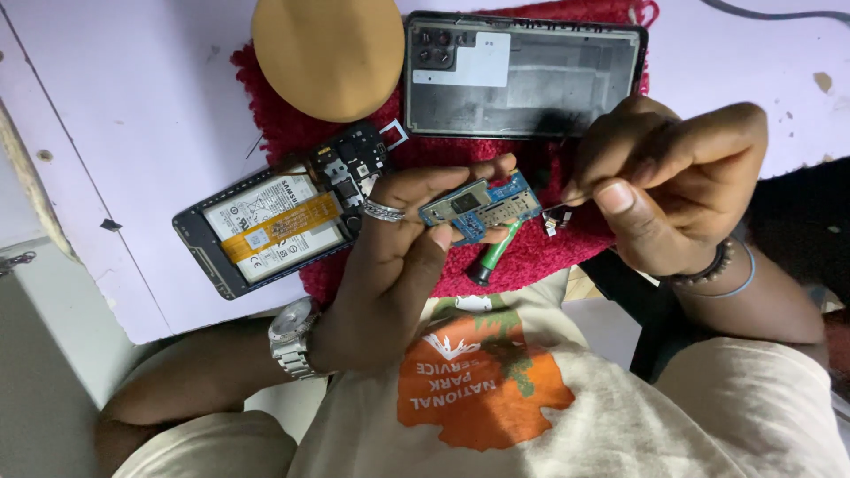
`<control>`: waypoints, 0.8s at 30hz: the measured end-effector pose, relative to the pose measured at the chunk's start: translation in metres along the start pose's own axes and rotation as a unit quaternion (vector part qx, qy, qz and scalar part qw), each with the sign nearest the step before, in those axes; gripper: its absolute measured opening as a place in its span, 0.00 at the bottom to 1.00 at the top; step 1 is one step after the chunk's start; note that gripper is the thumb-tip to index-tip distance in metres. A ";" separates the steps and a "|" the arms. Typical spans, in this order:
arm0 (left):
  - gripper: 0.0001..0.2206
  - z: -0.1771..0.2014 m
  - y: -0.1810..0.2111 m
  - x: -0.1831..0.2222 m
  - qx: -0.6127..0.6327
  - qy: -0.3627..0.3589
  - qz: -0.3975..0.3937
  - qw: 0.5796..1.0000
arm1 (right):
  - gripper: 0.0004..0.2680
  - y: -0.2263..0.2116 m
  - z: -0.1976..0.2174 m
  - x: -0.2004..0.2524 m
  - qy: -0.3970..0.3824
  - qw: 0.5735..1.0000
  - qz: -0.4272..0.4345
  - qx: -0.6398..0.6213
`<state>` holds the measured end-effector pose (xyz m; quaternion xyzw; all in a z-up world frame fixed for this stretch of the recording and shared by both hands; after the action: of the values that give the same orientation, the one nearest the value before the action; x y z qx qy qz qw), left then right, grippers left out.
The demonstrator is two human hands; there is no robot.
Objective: Repairing a mobile phone by inspecting and manipulating the motherboard and internal components.
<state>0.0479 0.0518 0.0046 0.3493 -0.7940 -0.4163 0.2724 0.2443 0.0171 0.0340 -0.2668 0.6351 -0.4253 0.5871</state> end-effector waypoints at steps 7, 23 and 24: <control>0.14 0.004 -0.003 0.002 0.007 0.003 -0.005 1.000 | 0.09 0.006 0.003 0.004 0.043 0.998 -0.043 0.001; 0.08 0.002 0.017 0.003 -0.023 -0.020 -0.093 0.995 | 0.04 -0.001 0.021 0.018 0.034 0.988 0.059 0.140; 0.06 0.004 0.018 0.004 -0.029 -0.015 -0.109 0.993 | 0.06 -0.005 0.024 0.022 0.015 0.984 0.088 0.157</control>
<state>0.0367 0.0581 0.0188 0.4197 -0.7426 -0.4718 0.2232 0.2629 -0.0091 0.0279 -0.1079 0.5905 -0.4699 0.6472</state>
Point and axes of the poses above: each hand's wrist, its own x-axis away from the middle knuckle, its own z-axis out of the back of the hand, y = z × x, the point moved 7 cm from there along -x, towards the middle knuckle, and after that the axes turned 8 degrees about y, right-handed, at the moved point
